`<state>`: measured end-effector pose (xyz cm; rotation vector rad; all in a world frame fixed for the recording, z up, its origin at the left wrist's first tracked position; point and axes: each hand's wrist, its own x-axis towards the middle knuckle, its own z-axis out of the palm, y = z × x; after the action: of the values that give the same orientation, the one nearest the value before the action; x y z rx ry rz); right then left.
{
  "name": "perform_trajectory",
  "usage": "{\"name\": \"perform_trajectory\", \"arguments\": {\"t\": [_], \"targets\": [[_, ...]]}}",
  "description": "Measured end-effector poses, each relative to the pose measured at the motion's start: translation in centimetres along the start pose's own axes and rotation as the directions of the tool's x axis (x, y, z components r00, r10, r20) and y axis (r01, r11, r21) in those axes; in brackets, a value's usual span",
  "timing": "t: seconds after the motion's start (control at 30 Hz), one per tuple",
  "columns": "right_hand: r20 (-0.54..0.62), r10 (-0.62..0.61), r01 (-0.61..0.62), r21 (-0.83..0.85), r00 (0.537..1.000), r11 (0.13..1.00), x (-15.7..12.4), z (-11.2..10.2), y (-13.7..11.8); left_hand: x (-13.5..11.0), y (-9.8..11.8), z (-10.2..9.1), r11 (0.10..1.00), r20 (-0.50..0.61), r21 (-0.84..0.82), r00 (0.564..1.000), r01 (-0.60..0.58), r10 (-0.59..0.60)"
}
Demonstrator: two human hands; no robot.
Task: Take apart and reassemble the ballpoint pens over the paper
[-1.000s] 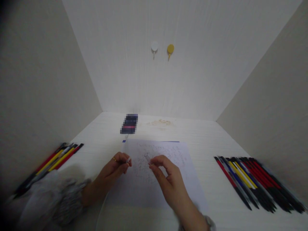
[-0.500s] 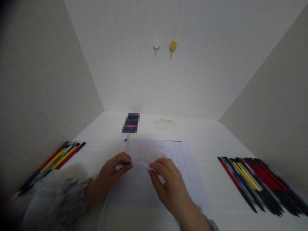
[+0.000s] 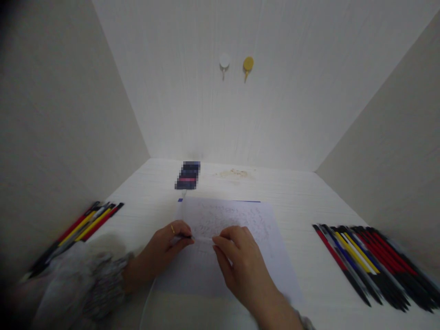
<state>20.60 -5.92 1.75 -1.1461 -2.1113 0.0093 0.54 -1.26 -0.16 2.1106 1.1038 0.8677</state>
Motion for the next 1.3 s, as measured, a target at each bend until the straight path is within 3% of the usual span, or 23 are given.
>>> {"name": "perform_trajectory", "arguments": {"t": [0.17,0.37,0.57,0.8,1.03,1.3], "targets": [[0.065,-0.018,0.02,-0.034,0.998,0.999,0.3,0.6,-0.5,-0.3,0.1,0.3,0.995,0.066,-0.101,0.998,0.011,-0.004],[0.075,-0.017,0.018,-0.013,0.997,1.0,0.1,0.9,-0.6,-0.3,0.3,0.4,0.992,0.029,-0.117,0.999,0.036,-0.033],[0.097,-0.001,0.001,-0.004,0.995,1.0,-0.1,0.9,-0.4,-0.2,0.3,0.3,0.973,0.087,-0.198,0.991,0.118,-0.103],[0.165,0.027,-0.028,0.005,0.986,1.0,0.2,0.7,-0.9,-0.2,0.6,0.1,0.97,0.098,-0.214,0.991,0.113,-0.094],[0.293,0.171,-0.182,0.01,0.941,0.983,0.4,0.9,-1.4,-0.2,0.4,0.5,0.971,0.11,-0.206,0.989,0.12,-0.099],[0.199,0.113,-0.16,0.242,0.973,0.957,0.1,0.1,-1.1,0.1,0.6,0.2,0.964,0.085,-0.221,0.988,0.148,-0.132]]}}
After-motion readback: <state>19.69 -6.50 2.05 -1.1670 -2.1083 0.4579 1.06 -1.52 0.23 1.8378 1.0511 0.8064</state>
